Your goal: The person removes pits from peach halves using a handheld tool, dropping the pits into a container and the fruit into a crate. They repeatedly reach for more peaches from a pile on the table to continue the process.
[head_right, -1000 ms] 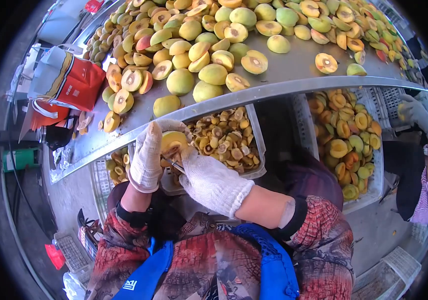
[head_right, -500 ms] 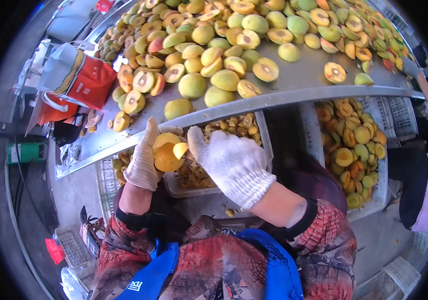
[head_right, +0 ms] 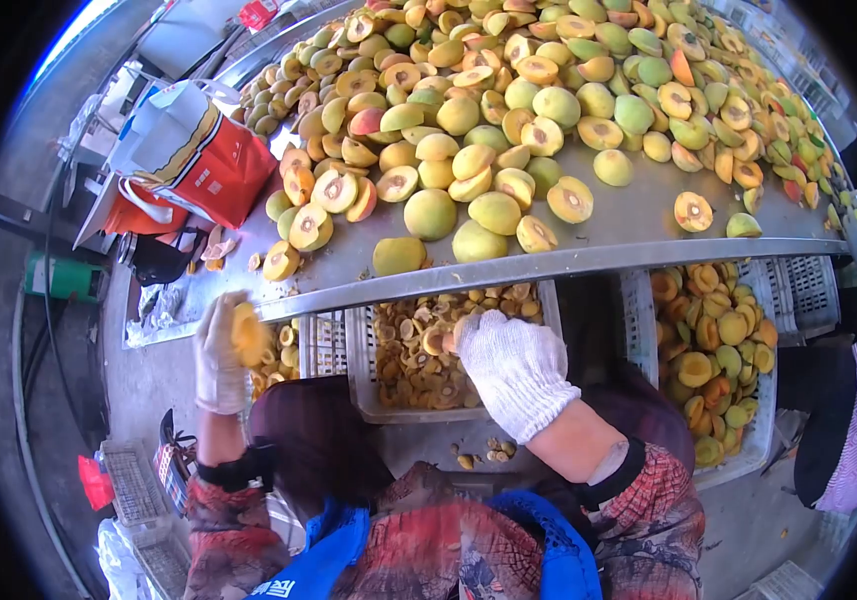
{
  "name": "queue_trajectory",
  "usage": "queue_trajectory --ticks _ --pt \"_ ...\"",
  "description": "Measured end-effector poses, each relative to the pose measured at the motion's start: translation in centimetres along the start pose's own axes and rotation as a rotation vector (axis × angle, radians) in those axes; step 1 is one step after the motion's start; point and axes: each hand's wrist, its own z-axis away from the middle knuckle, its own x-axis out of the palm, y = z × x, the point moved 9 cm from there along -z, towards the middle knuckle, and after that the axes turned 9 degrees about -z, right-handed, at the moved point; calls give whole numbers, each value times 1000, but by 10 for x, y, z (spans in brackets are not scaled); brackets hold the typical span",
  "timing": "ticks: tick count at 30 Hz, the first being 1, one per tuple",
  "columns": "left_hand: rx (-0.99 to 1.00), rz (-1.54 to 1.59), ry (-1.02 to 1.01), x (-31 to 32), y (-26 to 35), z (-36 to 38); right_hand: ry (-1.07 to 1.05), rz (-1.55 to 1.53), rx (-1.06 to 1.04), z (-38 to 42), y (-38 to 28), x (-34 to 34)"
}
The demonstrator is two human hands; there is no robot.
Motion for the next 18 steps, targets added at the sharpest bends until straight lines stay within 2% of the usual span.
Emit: queue_trajectory --ticks 1,2,4,7,8,9,12,14,15,17,18 --pt "196 -614 22 -32 -10 -19 -23 -10 20 0 2 1" --pt "259 -1147 92 -41 4 -17 -45 -19 40 -2 4 3" --pt "353 -1255 153 -47 13 -19 -42 -13 57 -4 7 12" --pt "268 -712 -65 2 30 -31 -48 -2 72 -9 6 15" --pt "333 -652 -114 33 44 -30 -49 6 76 -11 8 15" --pt "299 -661 -227 66 55 -29 -52 14 81 -12 11 20" --pt "480 -954 -341 151 62 -40 18 33 55 -13 14 18" --pt "288 -1014 -542 188 40 -54 94 1 5 -13 10 -2" --pt "260 -1046 -562 198 36 -55 36 45 71 -12 19 4" --pt "219 -1113 -593 213 31 -58 108 30 1 -11 13 -2" --pt "259 -1114 -581 218 29 -59 141 22 -44 -11 9 -5"
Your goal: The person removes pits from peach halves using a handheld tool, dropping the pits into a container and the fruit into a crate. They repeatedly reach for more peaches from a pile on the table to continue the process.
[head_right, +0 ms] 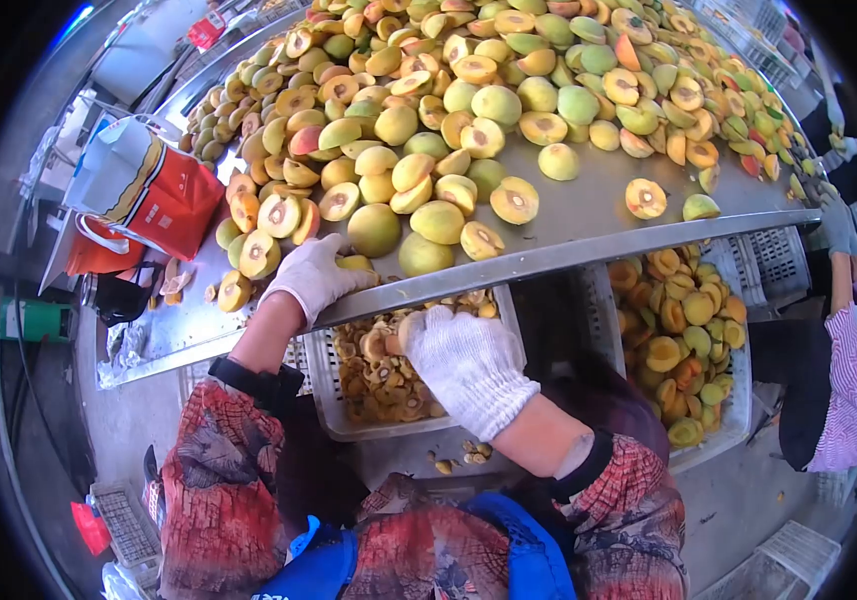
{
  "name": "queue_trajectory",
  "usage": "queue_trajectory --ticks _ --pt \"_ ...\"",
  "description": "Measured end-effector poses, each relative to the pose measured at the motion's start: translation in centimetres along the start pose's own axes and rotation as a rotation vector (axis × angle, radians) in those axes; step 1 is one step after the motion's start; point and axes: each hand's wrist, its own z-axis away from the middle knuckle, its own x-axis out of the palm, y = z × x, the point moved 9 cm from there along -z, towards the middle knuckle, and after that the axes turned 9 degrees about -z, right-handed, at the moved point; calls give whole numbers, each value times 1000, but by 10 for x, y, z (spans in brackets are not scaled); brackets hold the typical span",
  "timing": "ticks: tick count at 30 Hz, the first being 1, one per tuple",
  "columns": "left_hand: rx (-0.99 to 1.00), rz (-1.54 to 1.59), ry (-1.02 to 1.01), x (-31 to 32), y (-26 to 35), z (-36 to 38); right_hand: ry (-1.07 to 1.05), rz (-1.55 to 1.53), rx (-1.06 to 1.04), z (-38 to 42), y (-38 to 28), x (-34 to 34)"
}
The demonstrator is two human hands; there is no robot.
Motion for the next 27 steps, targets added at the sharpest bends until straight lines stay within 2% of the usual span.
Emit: queue_trajectory --ticks 5,8,9,12,13,15,16,18,19,22,26,27 --pt "51 29 92 5 -3 -5 -39 -67 115 -3 9 -4" --pt "-7 558 171 7 -33 -1 -18 -86 88 1 11 -1" --pt "-28 925 105 11 -40 1 -13 -77 124 2 14 -2" --pt "126 1638 48 5 -38 27 -8 -81 190 2 15 -7" --pt "101 1789 82 5 -38 38 -13 -99 202 1 16 -8" --pt "180 2045 -8 5 -29 50 -61 -153 235 -1 17 -12" --pt "182 2133 -23 4 -24 56 27 -262 164 -2 12 -18" --pt "129 2177 10 11 -22 61 196 -476 25 1 4 -30" --pt "103 2200 20 15 -20 63 166 -554 -19 1 -2 -30" --pt "88 2162 39 21 -6 69 71 -866 133 0 -4 -26" --pt "274 2051 62 9 16 83 -143 -1411 408 6 -8 -10" --pt "334 1995 97 6 17 86 -47 -1570 435 7 -6 -5"
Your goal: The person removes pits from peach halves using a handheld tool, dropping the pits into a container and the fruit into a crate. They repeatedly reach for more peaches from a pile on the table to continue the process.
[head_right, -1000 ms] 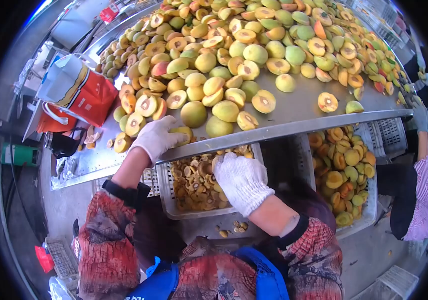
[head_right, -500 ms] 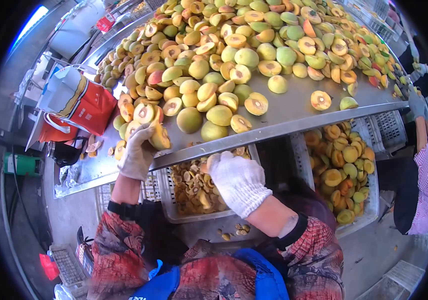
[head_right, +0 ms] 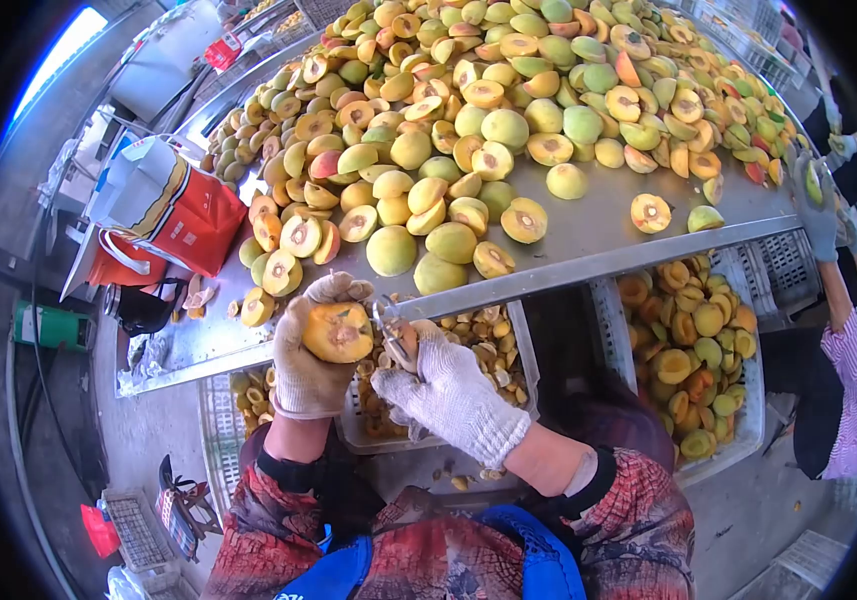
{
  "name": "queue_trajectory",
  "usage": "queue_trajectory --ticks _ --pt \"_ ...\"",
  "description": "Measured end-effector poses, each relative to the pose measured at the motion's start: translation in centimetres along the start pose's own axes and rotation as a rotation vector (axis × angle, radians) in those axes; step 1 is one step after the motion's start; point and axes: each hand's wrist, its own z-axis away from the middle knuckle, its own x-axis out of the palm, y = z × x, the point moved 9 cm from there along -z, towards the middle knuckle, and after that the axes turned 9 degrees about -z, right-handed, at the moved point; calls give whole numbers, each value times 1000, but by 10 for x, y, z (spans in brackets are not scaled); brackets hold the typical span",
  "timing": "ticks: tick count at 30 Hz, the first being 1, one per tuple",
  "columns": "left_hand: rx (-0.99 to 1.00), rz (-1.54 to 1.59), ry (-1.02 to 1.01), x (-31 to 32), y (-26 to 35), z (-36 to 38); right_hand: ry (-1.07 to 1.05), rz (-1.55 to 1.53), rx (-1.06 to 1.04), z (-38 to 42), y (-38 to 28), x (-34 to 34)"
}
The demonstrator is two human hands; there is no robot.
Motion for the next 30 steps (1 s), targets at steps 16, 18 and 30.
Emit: queue_trajectory --ticks 16,18,30 --pt "-60 129 259 21 -17 17 115 368 -397 8 -23 -2" --pt "-109 53 338 -3 -22 17 52 415 -395 10 -24 4" --pt "-98 -162 82 39 -26 20 177 13 -170 -7 17 -16"
